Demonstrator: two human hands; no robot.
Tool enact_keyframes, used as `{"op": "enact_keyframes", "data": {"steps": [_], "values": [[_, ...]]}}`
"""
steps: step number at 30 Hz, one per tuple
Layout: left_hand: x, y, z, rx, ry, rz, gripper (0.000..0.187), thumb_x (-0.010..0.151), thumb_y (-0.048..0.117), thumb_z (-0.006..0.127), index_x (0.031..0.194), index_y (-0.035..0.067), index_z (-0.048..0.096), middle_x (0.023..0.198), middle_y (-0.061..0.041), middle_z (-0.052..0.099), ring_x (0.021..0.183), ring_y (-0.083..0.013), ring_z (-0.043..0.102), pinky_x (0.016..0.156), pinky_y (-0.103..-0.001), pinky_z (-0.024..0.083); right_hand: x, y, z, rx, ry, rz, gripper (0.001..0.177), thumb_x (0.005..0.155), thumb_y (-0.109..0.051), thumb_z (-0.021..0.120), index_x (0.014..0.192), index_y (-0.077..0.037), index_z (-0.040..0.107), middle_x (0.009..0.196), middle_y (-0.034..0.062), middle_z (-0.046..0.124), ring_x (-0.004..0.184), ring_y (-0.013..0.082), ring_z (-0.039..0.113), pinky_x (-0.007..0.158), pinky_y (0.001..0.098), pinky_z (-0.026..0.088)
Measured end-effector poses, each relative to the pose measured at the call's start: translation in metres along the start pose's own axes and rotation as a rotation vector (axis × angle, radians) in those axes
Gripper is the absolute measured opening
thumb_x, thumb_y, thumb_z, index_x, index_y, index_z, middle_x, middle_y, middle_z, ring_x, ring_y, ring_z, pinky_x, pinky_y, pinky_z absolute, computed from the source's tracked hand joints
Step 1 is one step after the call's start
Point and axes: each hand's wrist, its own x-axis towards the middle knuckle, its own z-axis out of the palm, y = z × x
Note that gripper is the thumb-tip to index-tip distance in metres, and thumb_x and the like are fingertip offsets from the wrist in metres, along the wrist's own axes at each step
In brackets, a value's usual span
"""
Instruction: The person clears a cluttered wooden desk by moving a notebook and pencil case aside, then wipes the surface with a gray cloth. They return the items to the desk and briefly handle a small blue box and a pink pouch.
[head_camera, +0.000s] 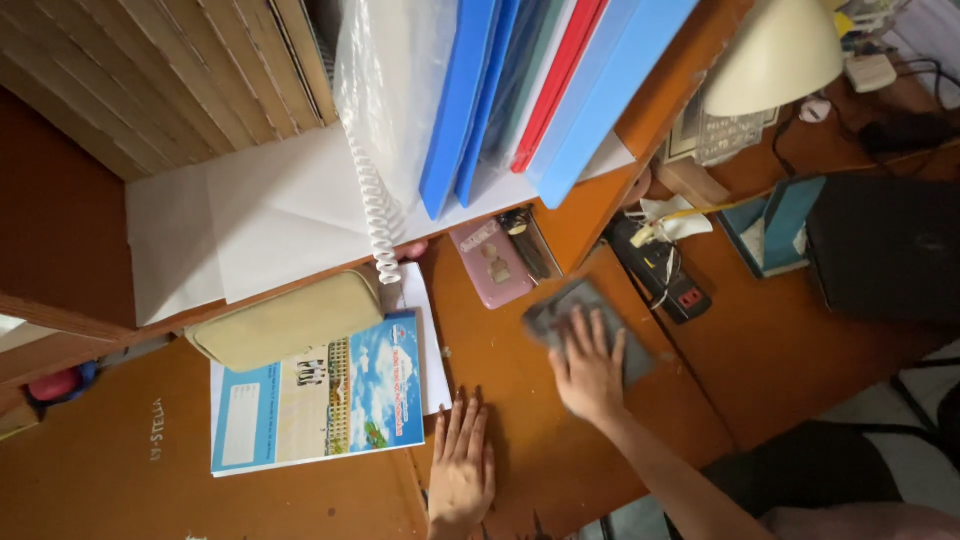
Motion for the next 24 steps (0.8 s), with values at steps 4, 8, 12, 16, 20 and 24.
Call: {"op": "enact_keyframes", "data": {"steps": [4, 8, 12, 16, 20, 24], "values": [[-0.002, -0.001, 0.003, 0.000, 0.021, -0.003, 0.051, 0.091, 0.018, 0.044, 0.140, 0.005, 0.043, 0.152, -0.008, 0.038, 0.144, -0.0269, 0.026, 0.119, -0.045, 0.015, 0.023, 0.002, 0.014, -0.012, -0.006, 0.321, 0.057, 0.095, -0.047, 0.030, 0.148, -0.025, 0.034, 0.159, 0.0031, 0.020, 0.147, 0.0312, 0.010, 0.111, 0.0651, 0.003], [-0.004, -0.003, 0.009, -0.007, 0.051, 0.023, 0.051, 0.088, 0.017, 0.046, 0.138, 0.004, 0.045, 0.150, -0.010, 0.039, 0.142, -0.0296, 0.030, 0.118, -0.047, 0.017, -0.019, 0.010, -0.010, -0.061, 0.018, 0.127, 0.056, 0.095, -0.048, 0.032, 0.145, -0.024, 0.040, 0.157, 0.0050, 0.027, 0.145, 0.0319, 0.019, 0.109, 0.0657, 0.013], [-0.004, -0.003, 0.005, 0.003, -0.043, -0.013, 0.057, 0.088, 0.020, 0.045, 0.142, 0.005, 0.040, 0.154, -0.008, 0.034, 0.145, -0.0279, 0.022, 0.119, -0.046, 0.011, -0.086, 0.016, -0.045, 0.009, -0.057, -0.003, 0.055, 0.096, -0.048, 0.030, 0.146, -0.027, 0.036, 0.158, -0.0004, 0.021, 0.147, 0.0270, 0.015, 0.109, 0.0608, 0.017], [-0.004, -0.003, 0.007, 0.050, -0.095, -0.027, 0.058, 0.090, 0.023, 0.044, 0.145, 0.006, 0.037, 0.155, -0.008, 0.030, 0.146, -0.0255, 0.019, 0.119, -0.044, 0.008, -0.123, 0.042, -0.024, -0.083, -0.213, -0.029, 0.059, 0.096, -0.058, 0.019, 0.149, -0.033, 0.027, 0.161, -0.0052, 0.007, 0.147, 0.0242, 0.002, 0.110, 0.0593, 0.004], [-0.005, -0.004, 0.011, 0.075, -0.101, -0.043, 0.058, 0.090, 0.024, 0.044, 0.144, 0.006, 0.037, 0.155, -0.007, 0.031, 0.146, -0.0246, 0.019, 0.119, -0.043, 0.008, -0.066, 0.029, -0.034, -0.050, 0.010, -0.078, 0.055, 0.096, -0.048, 0.034, 0.144, -0.023, 0.041, 0.158, 0.0032, 0.025, 0.147, 0.0290, 0.019, 0.110, 0.0627, 0.017], [-0.005, -0.002, 0.007, 0.064, -0.101, -0.052, 0.058, 0.089, 0.024, 0.044, 0.145, 0.009, 0.036, 0.155, -0.006, 0.030, 0.145, -0.0239, 0.021, 0.119, -0.043, 0.009, 0.008, 0.040, 0.003, -0.071, 0.118, -0.002, 0.056, 0.095, -0.043, 0.036, 0.144, -0.017, 0.043, 0.156, 0.0072, 0.033, 0.146, 0.0299, 0.024, 0.112, 0.0616, 0.016]]}}
